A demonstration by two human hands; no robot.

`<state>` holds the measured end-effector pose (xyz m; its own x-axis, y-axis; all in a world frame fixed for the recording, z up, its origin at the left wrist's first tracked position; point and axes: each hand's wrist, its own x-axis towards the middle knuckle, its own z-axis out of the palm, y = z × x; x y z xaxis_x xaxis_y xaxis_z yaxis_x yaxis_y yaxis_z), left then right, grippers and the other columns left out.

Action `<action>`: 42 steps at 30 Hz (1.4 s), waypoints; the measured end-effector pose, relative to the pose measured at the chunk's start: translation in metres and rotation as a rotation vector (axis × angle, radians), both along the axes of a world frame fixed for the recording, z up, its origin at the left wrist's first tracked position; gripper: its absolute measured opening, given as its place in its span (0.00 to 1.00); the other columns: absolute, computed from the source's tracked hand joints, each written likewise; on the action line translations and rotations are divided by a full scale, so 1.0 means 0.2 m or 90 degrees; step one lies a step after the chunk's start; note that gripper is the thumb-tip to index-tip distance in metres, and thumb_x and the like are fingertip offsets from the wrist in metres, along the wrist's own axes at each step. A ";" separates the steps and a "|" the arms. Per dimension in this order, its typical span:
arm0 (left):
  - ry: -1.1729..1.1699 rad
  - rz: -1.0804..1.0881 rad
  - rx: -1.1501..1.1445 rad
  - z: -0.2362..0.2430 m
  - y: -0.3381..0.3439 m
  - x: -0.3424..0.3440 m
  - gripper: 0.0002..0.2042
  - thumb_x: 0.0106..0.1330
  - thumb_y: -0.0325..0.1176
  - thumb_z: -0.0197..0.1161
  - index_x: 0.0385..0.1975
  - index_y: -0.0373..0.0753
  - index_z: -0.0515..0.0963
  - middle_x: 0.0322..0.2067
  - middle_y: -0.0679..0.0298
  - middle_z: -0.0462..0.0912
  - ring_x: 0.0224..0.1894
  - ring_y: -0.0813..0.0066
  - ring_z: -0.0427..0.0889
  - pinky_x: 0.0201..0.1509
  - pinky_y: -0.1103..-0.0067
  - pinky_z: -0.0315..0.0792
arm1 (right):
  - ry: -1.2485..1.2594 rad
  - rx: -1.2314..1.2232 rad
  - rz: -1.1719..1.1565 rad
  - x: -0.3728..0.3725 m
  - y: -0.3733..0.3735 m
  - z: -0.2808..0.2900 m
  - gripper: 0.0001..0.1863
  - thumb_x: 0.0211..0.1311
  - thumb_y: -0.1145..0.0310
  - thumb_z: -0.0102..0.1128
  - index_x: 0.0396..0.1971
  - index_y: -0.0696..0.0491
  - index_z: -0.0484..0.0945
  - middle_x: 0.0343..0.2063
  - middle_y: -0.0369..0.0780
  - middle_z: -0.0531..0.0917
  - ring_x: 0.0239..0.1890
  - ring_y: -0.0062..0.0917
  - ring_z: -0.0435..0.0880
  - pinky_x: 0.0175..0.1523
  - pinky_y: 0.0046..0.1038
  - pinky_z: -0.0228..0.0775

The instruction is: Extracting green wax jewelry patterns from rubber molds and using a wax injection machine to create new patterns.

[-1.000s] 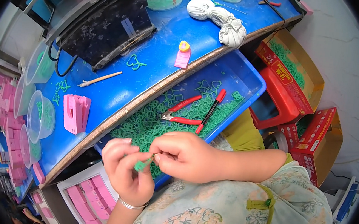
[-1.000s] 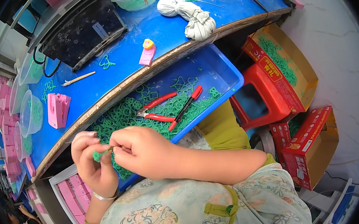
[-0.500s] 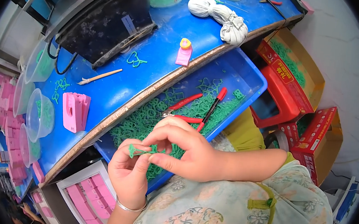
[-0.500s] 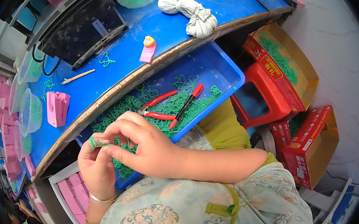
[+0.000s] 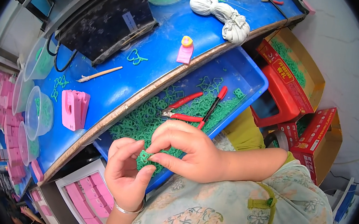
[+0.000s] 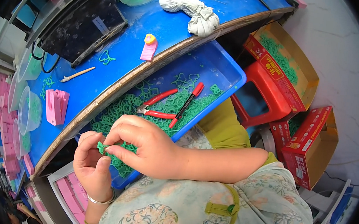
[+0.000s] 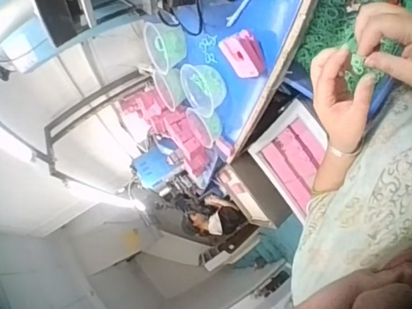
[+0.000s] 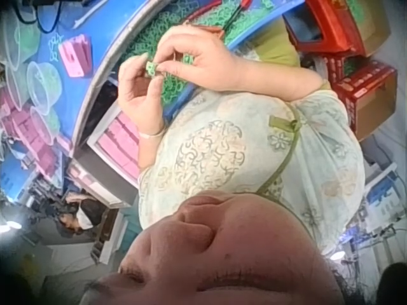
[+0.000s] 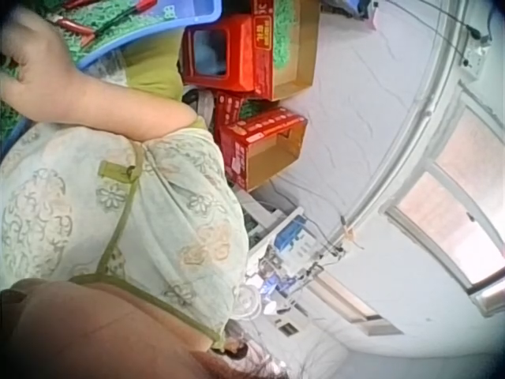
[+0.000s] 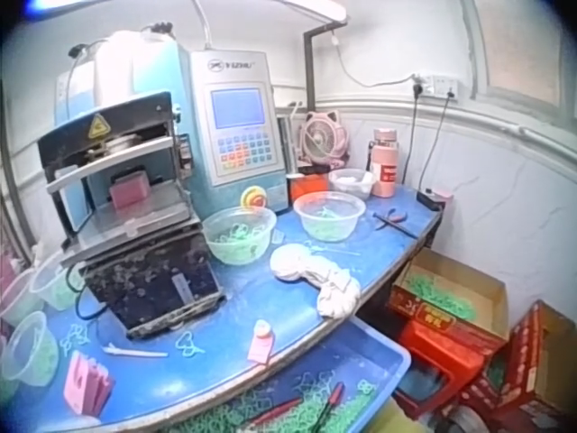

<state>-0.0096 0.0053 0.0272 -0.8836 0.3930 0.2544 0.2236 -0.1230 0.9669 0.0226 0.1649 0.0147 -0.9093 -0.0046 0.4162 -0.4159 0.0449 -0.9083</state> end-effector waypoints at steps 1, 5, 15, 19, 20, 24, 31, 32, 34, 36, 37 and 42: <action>0.026 -0.009 -0.010 -0.01 -0.01 -0.01 0.17 0.49 0.21 0.65 0.41 0.32 0.73 0.38 0.60 0.69 0.40 0.74 0.69 0.46 0.80 0.65 | 0.006 0.009 0.001 0.00 0.00 0.00 0.07 0.50 0.77 0.60 0.32 0.57 0.75 0.30 0.40 0.75 0.34 0.27 0.74 0.38 0.25 0.67; 0.027 -0.007 -0.010 -0.02 -0.02 0.00 0.15 0.49 0.21 0.64 0.39 0.32 0.74 0.37 0.59 0.70 0.39 0.72 0.70 0.46 0.79 0.66 | 0.018 0.025 -0.002 0.00 0.00 0.00 0.07 0.50 0.78 0.60 0.32 0.58 0.75 0.30 0.41 0.76 0.34 0.28 0.75 0.38 0.26 0.68; 0.063 0.021 -0.017 -0.02 -0.02 0.01 0.15 0.49 0.22 0.65 0.38 0.33 0.74 0.34 0.60 0.69 0.37 0.71 0.69 0.42 0.79 0.65 | -0.011 0.056 -0.014 0.00 -0.01 -0.01 0.09 0.49 0.80 0.58 0.34 0.58 0.76 0.30 0.41 0.77 0.32 0.28 0.76 0.36 0.26 0.69; 0.103 0.045 -0.054 -0.02 -0.03 0.01 0.15 0.48 0.23 0.66 0.37 0.33 0.75 0.33 0.61 0.68 0.36 0.72 0.69 0.40 0.80 0.65 | -0.029 0.067 -0.006 -0.01 -0.02 -0.01 0.09 0.50 0.79 0.57 0.34 0.58 0.77 0.30 0.41 0.78 0.33 0.29 0.77 0.36 0.26 0.69; 0.106 0.050 -0.064 -0.02 -0.03 0.01 0.15 0.48 0.23 0.66 0.37 0.33 0.75 0.33 0.61 0.68 0.36 0.72 0.68 0.39 0.81 0.65 | -0.035 0.073 -0.007 0.00 -0.02 -0.01 0.09 0.50 0.79 0.57 0.34 0.58 0.77 0.30 0.41 0.78 0.33 0.29 0.77 0.36 0.26 0.69; 0.110 0.054 -0.063 -0.02 -0.03 0.01 0.15 0.48 0.23 0.67 0.37 0.33 0.75 0.33 0.62 0.67 0.36 0.72 0.68 0.40 0.81 0.65 | -0.037 0.082 -0.027 -0.01 -0.02 -0.02 0.09 0.51 0.79 0.58 0.34 0.58 0.77 0.30 0.41 0.79 0.33 0.29 0.78 0.37 0.26 0.70; 0.086 0.080 -0.018 -0.04 -0.03 0.00 0.13 0.51 0.24 0.64 0.37 0.33 0.74 0.33 0.62 0.68 0.36 0.74 0.69 0.39 0.82 0.65 | -0.054 0.052 0.005 0.00 0.00 -0.02 0.08 0.51 0.78 0.59 0.33 0.58 0.77 0.29 0.41 0.79 0.33 0.28 0.78 0.36 0.26 0.70; 0.056 0.084 -0.004 -0.04 -0.03 0.00 0.12 0.52 0.24 0.63 0.37 0.33 0.74 0.34 0.62 0.68 0.35 0.74 0.69 0.38 0.82 0.65 | -0.044 0.046 0.010 0.00 0.00 -0.02 0.07 0.51 0.78 0.59 0.33 0.59 0.77 0.29 0.41 0.78 0.33 0.28 0.78 0.36 0.25 0.69; 0.029 0.083 0.012 -0.04 -0.03 0.00 0.12 0.53 0.25 0.63 0.37 0.33 0.73 0.34 0.61 0.69 0.35 0.75 0.69 0.38 0.82 0.65 | -0.026 0.044 0.002 0.00 0.00 -0.02 0.07 0.51 0.77 0.59 0.32 0.59 0.77 0.29 0.41 0.78 0.32 0.28 0.77 0.36 0.25 0.69; 0.001 0.082 0.028 -0.05 -0.02 0.00 0.12 0.53 0.25 0.63 0.37 0.33 0.73 0.34 0.61 0.69 0.35 0.76 0.69 0.38 0.82 0.66 | -0.008 0.041 -0.007 0.00 0.00 -0.03 0.07 0.51 0.77 0.60 0.32 0.59 0.76 0.29 0.41 0.78 0.32 0.28 0.77 0.35 0.25 0.69; 0.038 0.067 0.021 -0.06 -0.03 -0.01 0.13 0.55 0.27 0.62 0.39 0.33 0.72 0.35 0.61 0.69 0.34 0.76 0.69 0.35 0.82 0.66 | 0.007 0.040 -0.017 0.00 0.00 -0.02 0.07 0.51 0.78 0.60 0.32 0.59 0.76 0.29 0.42 0.78 0.32 0.28 0.77 0.35 0.25 0.69; 0.093 0.061 0.047 -0.06 0.01 0.00 0.16 0.57 0.29 0.61 0.44 0.33 0.71 0.37 0.59 0.70 0.35 0.75 0.69 0.34 0.81 0.67 | 0.034 0.025 -0.068 0.01 0.00 -0.02 0.08 0.50 0.79 0.60 0.32 0.59 0.76 0.29 0.42 0.77 0.31 0.29 0.77 0.35 0.26 0.69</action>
